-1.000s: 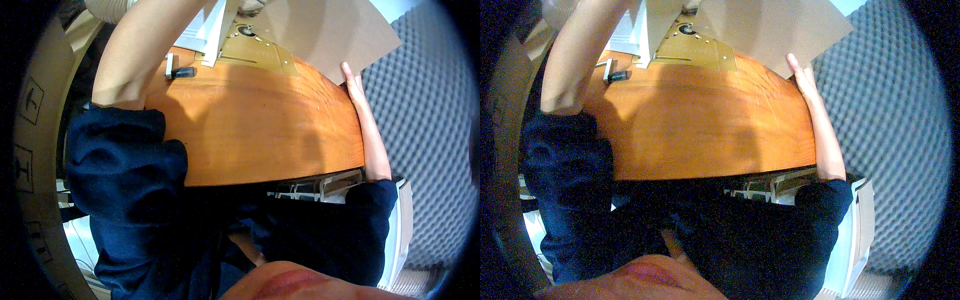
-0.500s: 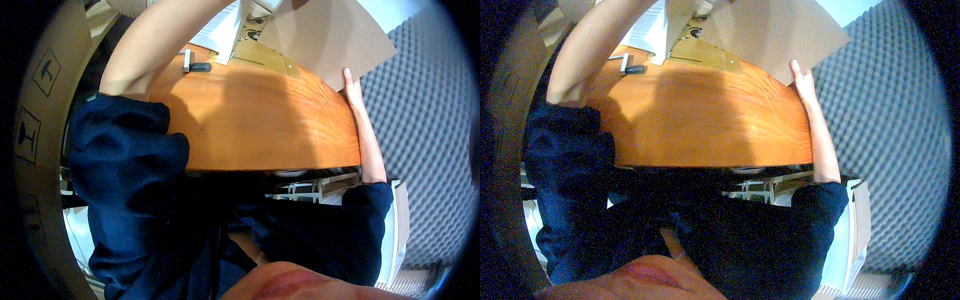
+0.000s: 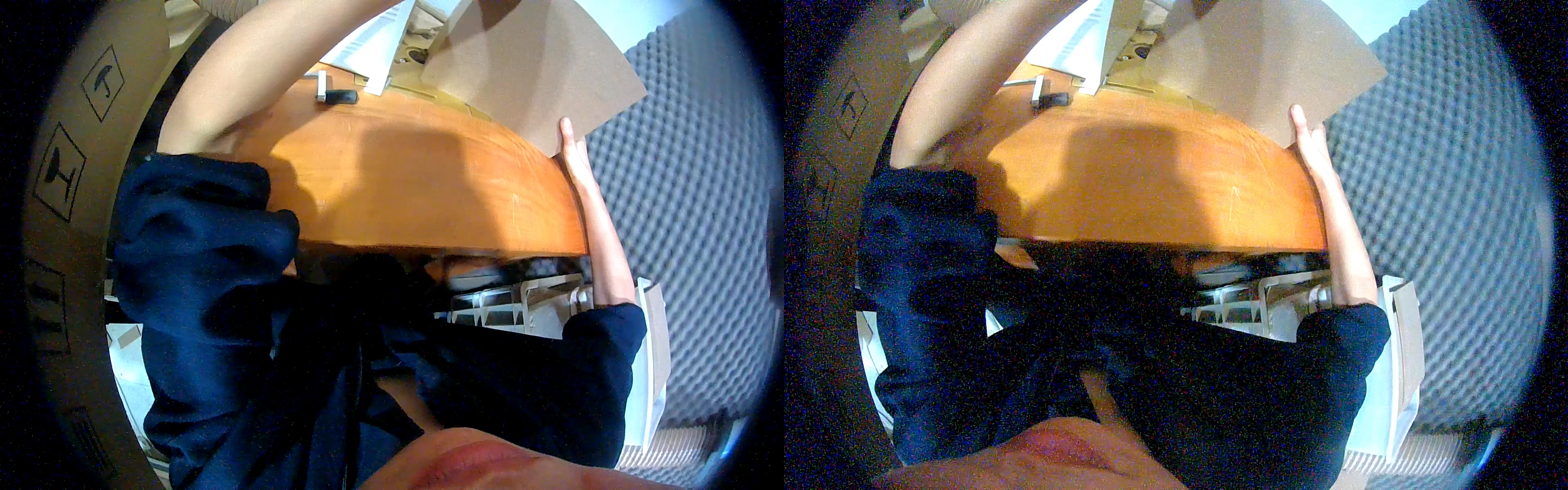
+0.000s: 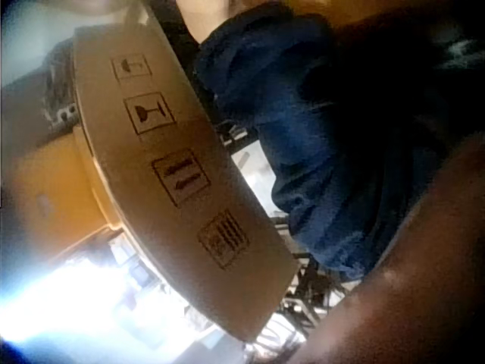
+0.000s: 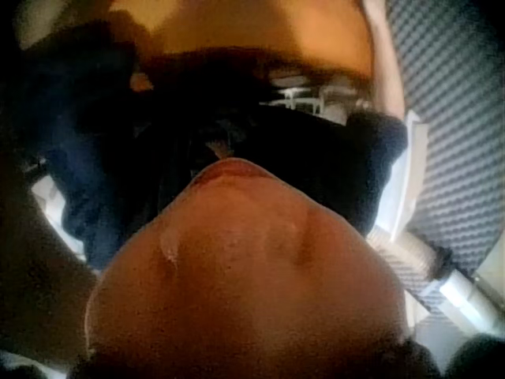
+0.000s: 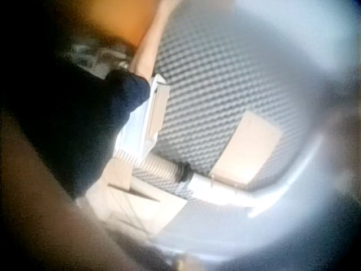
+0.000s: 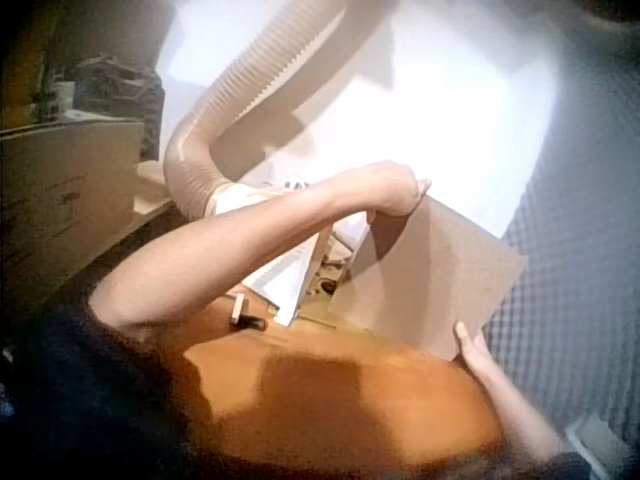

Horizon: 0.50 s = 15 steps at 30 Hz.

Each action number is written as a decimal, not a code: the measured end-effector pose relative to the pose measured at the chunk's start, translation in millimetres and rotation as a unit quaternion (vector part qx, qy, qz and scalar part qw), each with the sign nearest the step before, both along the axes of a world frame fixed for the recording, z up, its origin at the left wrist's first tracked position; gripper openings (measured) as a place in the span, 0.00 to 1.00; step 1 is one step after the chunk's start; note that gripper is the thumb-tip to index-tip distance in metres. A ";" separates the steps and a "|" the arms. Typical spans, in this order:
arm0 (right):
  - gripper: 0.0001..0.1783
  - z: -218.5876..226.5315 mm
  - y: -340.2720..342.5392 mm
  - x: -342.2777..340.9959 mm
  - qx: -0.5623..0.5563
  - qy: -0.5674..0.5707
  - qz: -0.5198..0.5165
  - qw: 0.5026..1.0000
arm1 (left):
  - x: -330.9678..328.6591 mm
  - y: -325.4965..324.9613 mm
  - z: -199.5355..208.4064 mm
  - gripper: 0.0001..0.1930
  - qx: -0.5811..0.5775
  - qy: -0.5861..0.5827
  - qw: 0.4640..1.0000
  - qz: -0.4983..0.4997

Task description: The person sits on the floor and uses a yellow nail gun to staple the edges of a brown cardboard box. They then move to a workbench and use a belt sander to smooth the edges of the box, followed by using a router to shape the edges.

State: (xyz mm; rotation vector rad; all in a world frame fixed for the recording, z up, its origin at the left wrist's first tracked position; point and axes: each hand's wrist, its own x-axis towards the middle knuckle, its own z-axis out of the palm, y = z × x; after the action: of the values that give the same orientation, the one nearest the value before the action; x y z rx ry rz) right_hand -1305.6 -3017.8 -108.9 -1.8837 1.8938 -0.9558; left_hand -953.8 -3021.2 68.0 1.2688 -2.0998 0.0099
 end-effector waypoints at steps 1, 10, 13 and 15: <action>0.55 0.6 5.1 9.6 -0.035 0.014 0.025 0.999 | 2.3 -0.3 -1.0 0.34 -0.002 0.003 1.000 0.002; 0.53 24.6 30.0 1.7 0.017 -0.404 0.164 0.900 | -27.3 -2.5 -8.0 0.33 -0.040 0.034 0.998 -0.039; 0.54 36.3 34.3 -14.3 -0.015 -0.417 0.173 0.892 | -51.9 2.1 -9.1 0.33 -0.035 0.055 0.996 -0.056; 0.55 48.1 39.7 -19.3 -0.074 -0.407 0.133 0.900 | -68.9 5.9 -11.1 0.33 -0.028 0.066 0.995 -0.069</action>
State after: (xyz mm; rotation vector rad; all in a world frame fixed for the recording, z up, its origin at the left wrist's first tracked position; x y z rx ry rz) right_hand -1324.9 -2978.1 -60.7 -1.4015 1.0626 -1.5069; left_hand -1022.7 -3015.4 56.9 1.0611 -2.0533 -0.0739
